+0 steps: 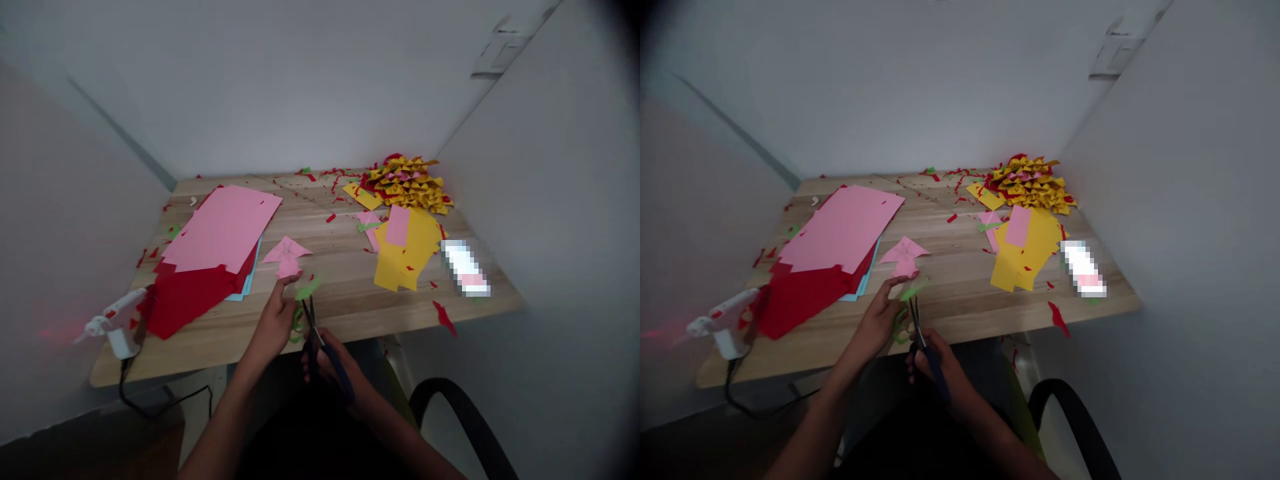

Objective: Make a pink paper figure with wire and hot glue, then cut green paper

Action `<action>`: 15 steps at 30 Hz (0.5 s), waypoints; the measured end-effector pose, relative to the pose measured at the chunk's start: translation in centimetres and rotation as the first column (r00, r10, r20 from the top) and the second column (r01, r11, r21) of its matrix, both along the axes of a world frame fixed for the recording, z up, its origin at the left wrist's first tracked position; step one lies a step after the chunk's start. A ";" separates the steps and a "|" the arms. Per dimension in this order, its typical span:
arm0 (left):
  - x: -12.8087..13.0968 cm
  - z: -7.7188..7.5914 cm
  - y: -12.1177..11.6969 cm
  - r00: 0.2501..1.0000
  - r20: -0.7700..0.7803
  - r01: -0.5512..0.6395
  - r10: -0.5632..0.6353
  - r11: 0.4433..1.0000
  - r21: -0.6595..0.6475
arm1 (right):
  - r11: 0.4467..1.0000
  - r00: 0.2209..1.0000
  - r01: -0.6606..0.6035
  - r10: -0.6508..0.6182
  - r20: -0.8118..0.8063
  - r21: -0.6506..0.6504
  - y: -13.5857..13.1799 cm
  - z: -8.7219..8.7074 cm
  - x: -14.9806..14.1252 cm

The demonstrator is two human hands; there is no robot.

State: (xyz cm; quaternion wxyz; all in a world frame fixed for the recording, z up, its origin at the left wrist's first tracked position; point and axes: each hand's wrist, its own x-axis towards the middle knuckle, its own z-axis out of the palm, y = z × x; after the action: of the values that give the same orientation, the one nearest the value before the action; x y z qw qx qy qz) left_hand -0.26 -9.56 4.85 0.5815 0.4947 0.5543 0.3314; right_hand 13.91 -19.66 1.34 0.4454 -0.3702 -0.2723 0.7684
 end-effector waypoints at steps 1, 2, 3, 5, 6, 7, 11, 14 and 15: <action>-0.1 -0.3 -0.1 1.000 0.018 0.005 -0.005 1.000 -0.002 | 1.000 0.999 -0.005 0.005 0.032 -0.005 0.3 -0.2 -0.1; -0.2 -0.5 -0.1 0.999 0.036 0.006 -0.006 1.000 -0.002 | 1.000 0.998 -0.014 0.015 0.060 -0.010 0.6 -0.3 -0.1; -0.3 -0.7 -0.2 0.999 0.051 0.002 -0.002 1.000 -0.001 | 1.000 0.996 -0.026 0.027 0.081 -0.012 0.8 -0.5 -0.1; -0.4 -0.8 -0.2 0.998 0.067 -0.014 0.014 1.000 0.005 | 0.999 0.993 -0.038 0.038 0.110 -0.002 1.1 -0.6 -0.2; -0.4 -0.7 -0.2 0.997 0.067 -0.025 0.024 1.000 0.007 | 0.999 0.991 -0.042 0.041 0.125 0.007 1.1 -0.6 -0.1; -0.4 -0.6 -0.2 0.997 0.072 -0.041 0.040 0.999 0.006 | 0.999 0.989 -0.044 0.042 0.142 0.015 1.1 -0.6 0.0; -0.3 0.5 0.0 0.968 0.199 -0.143 0.155 0.987 -0.075 | 0.995 0.979 -0.093 0.087 0.184 0.022 0.6 0.2 0.5; -0.2 1.4 0.0 0.929 0.337 -0.094 0.155 0.977 -0.190 | 0.985 0.977 -0.164 0.154 0.146 0.060 0.5 0.9 0.9; -0.2 1.7 0.0 0.923 0.354 -0.075 0.148 0.974 -0.212 | 0.983 0.978 -0.169 0.158 0.134 0.073 0.5 1.0 0.9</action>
State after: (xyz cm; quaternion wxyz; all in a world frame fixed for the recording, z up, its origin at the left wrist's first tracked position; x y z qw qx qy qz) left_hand -0.42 -9.54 6.53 0.7006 0.3321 0.4925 0.3952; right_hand 14.78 -19.12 2.35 0.3775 -0.3757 -0.3617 0.7652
